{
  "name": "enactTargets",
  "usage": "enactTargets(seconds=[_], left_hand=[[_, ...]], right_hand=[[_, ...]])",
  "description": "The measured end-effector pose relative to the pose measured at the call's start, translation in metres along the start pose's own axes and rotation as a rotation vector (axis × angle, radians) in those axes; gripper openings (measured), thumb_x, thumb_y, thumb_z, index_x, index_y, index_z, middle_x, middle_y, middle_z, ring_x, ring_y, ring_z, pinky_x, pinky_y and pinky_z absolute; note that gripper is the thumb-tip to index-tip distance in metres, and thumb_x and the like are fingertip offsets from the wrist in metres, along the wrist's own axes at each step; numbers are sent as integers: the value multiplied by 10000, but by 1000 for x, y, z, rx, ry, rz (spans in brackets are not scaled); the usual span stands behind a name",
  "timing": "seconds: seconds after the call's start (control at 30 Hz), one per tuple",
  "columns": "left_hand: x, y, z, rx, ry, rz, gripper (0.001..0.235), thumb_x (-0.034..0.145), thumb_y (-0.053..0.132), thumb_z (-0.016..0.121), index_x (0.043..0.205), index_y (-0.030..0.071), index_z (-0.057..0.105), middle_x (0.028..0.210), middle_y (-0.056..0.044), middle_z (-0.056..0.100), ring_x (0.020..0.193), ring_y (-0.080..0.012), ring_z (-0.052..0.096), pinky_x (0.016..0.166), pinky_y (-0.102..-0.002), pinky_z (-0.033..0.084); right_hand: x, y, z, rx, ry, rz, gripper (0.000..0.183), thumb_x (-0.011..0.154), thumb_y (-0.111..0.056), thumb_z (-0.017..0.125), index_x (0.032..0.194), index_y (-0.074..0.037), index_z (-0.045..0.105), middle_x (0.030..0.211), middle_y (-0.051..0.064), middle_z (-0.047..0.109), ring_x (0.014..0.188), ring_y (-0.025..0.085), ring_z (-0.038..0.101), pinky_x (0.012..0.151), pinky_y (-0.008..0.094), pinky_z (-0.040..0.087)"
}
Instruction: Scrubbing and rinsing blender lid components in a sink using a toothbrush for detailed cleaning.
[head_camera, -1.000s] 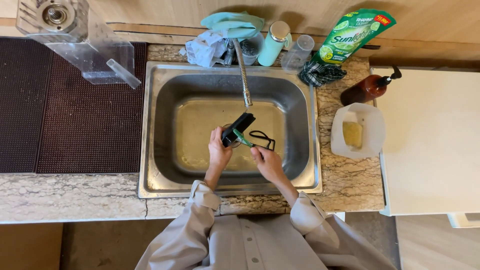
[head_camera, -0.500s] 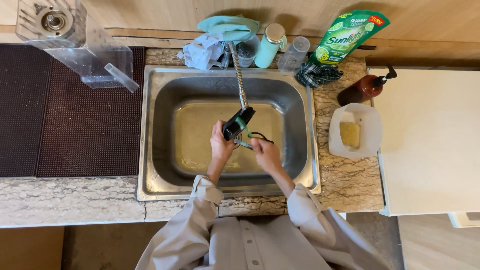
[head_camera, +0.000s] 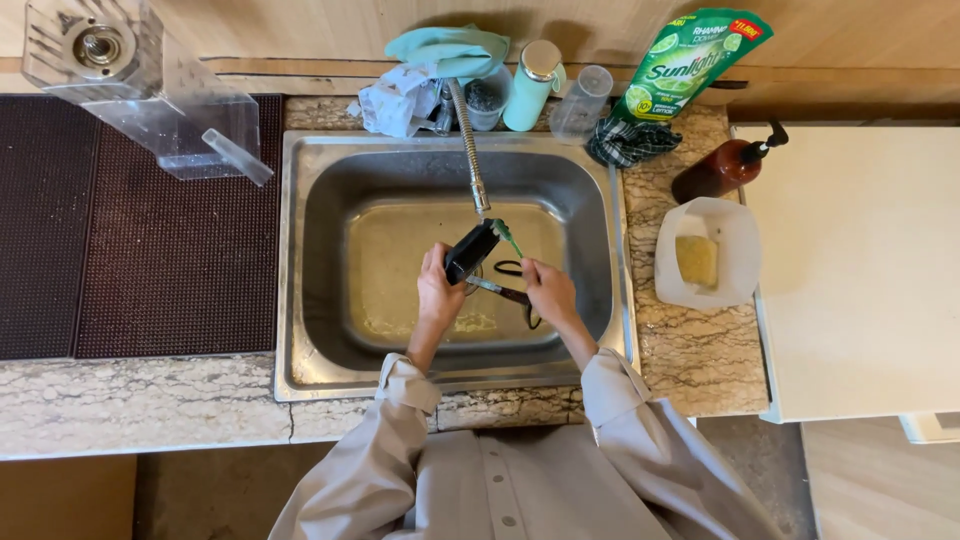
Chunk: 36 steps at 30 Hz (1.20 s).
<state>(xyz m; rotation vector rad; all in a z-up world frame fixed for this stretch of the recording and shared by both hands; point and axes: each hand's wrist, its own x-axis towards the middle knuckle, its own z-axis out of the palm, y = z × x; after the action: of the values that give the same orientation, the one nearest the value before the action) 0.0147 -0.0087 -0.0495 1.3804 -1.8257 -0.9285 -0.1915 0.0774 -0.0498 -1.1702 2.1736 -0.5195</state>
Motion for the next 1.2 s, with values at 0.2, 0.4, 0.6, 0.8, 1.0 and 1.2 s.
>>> enactTargets(seconds=[0.2, 0.4, 0.6, 0.8, 1.0, 1.2], left_hand=[[13, 3, -8, 28, -23, 22, 432, 725, -11, 696, 1062, 183, 508, 963, -107, 586, 969, -394, 656, 873, -514, 538], [16, 4, -5, 28, -16, -9, 437, 714, -23, 673, 1063, 175, 500, 959, -128, 588, 968, -399, 649, 860, -505, 538], [2, 49, -31, 79, -81, -1, 393, 731, -16, 639, 1052, 167, 504, 964, -133, 595, 980, -390, 654, 868, -483, 549], [30, -8, 2, 113, -114, -14, 431, 745, 56, 722, 1095, 163, 494, 967, -170, 606, 969, -442, 666, 885, -516, 550], [49, 12, 12, 44, -75, -11, 439, 792, 188, 795, 1100, 162, 484, 977, -183, 619, 957, -479, 670, 884, -543, 548], [54, 12, 13, 52, -77, 25, 457, 775, 187, 816, 1098, 183, 493, 986, -164, 617, 966, -461, 675, 893, -528, 557]], right_hand=[[-43, -33, 19, -15, -70, -91, 513, 1052, -581, 374, 1088, -228, 745, 924, 113, 769, 1007, 382, 708, 903, 514, 551], [-38, -47, -2, -4, -115, -63, 503, 1028, -534, 410, 1006, -156, 742, 882, 184, 745, 1020, 457, 679, 917, 554, 525], [-15, -37, -29, -9, -30, 26, 598, 1076, -598, 322, 1065, -201, 768, 860, 116, 765, 993, 376, 718, 890, 506, 538], [-31, -41, 18, 81, -158, -19, 643, 1029, -654, 343, 1124, -166, 750, 978, 163, 766, 1113, 430, 661, 995, 537, 510], [-10, -49, 1, 139, -68, 15, 618, 1067, -625, 343, 1155, -179, 761, 936, 144, 758, 1091, 423, 678, 1001, 535, 507], [-15, -65, -33, 156, -32, 37, 585, 1079, -534, 338, 1309, -138, 703, 1086, 199, 752, 1181, 435, 639, 1028, 539, 479]])
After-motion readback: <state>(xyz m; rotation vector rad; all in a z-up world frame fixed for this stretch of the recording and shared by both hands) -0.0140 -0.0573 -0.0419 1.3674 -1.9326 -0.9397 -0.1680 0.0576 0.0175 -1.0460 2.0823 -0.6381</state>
